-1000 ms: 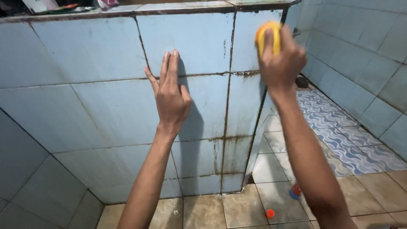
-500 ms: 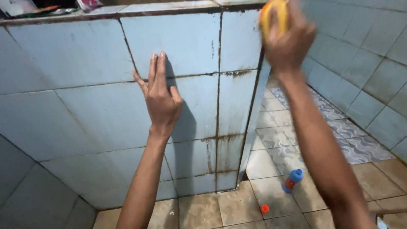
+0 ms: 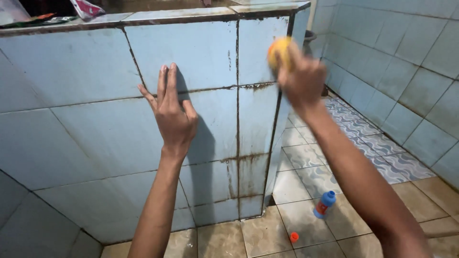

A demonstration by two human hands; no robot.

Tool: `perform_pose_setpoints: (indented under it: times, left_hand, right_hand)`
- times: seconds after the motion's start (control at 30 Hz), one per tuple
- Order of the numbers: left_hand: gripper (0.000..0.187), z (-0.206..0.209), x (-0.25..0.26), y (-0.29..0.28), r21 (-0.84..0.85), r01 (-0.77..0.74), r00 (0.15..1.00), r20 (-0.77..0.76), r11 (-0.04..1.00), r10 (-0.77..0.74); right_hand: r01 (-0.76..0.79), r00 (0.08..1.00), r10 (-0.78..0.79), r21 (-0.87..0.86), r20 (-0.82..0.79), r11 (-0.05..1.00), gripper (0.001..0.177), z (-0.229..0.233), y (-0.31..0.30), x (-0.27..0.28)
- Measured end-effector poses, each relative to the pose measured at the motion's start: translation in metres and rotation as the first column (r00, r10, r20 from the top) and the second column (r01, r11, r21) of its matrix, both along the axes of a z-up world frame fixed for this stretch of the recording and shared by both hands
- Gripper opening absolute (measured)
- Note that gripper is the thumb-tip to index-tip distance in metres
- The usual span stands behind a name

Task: Scrubbing the grout lines between wall tiles using a sponge and cleaning solution to remove stains.

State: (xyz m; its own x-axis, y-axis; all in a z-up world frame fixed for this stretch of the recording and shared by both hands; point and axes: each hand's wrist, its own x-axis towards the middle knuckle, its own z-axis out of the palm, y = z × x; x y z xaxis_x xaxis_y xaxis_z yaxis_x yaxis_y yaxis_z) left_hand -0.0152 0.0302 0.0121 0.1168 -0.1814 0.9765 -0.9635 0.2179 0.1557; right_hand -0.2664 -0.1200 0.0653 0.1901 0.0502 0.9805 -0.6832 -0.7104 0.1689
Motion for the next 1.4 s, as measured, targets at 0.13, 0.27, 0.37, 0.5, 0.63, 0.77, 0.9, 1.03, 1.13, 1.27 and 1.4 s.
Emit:
perform_pose_setpoints:
  times: [0.13,0.27,0.37,0.5,0.63,0.77,0.9,1.03,1.13,1.27,1.4]
  left_hand:
    - [0.087,-0.003,0.004,-0.010,-0.067,-0.094,0.995,0.019,0.993,0.095]
    - [0.072,-0.002,-0.002,-0.003,-0.022,-0.015,1.000,-0.008,1.000,0.015]
    - [0.072,-0.001,-0.002,-0.006,-0.043,-0.024,1.000,-0.011,0.999,0.023]
    - [0.071,0.000,-0.004,-0.003,-0.048,-0.037,0.999,-0.008,0.998,0.037]
    - [0.071,0.001,-0.006,-0.002,-0.041,-0.036,0.999,0.001,0.999,0.036]
    - [0.067,0.003,-0.010,-0.003,-0.032,-0.015,1.000,0.008,0.999,0.015]
    - [0.068,-0.001,-0.009,-0.015,0.061,-0.209,0.977,0.063,0.976,0.205]
    - [0.069,-0.002,-0.012,-0.009,0.027,-0.268,0.957,0.123,0.963,0.262]
    - [0.075,0.000,-0.008,-0.006,0.036,-0.291,0.949,0.137,0.956,0.283]
    - [0.079,0.000,-0.008,0.001,0.096,-0.292,0.949,0.153,0.952,0.275]
    - [0.076,0.004,-0.009,0.006,0.106,-0.281,0.952,0.155,0.954,0.263]
  right_hand:
    - [0.090,0.995,-0.089,0.035,-0.040,0.995,0.035,-0.017,-0.022,-0.003]
    - [0.036,0.997,-0.026,-0.122,0.078,0.992,0.025,0.049,-0.020,-0.006]
    - [-0.034,0.998,0.040,-0.123,0.039,0.992,0.025,0.030,-0.006,0.001]
    - [-0.038,0.977,0.017,-0.096,-0.214,0.995,0.040,-0.036,-0.008,0.004]
    - [-0.041,0.996,0.034,-0.087,-0.081,0.995,0.039,0.027,-0.016,-0.010]
    - [-0.032,0.999,0.037,-0.125,0.037,0.992,0.026,0.036,-0.011,-0.004]
    - [0.010,0.994,-0.027,-0.155,-0.108,0.988,0.026,-0.054,0.007,0.037]
    - [0.066,0.997,-0.070,-0.156,-0.021,0.986,0.035,-0.007,0.003,0.033]
    - [0.090,0.981,-0.083,-0.034,0.177,0.995,0.035,0.045,-0.011,0.037]
    - [0.074,0.983,-0.074,0.007,0.166,0.997,0.030,0.042,0.013,0.054]
    - [0.075,0.989,-0.075,-0.004,-0.128,0.997,0.029,-0.003,0.036,0.053]
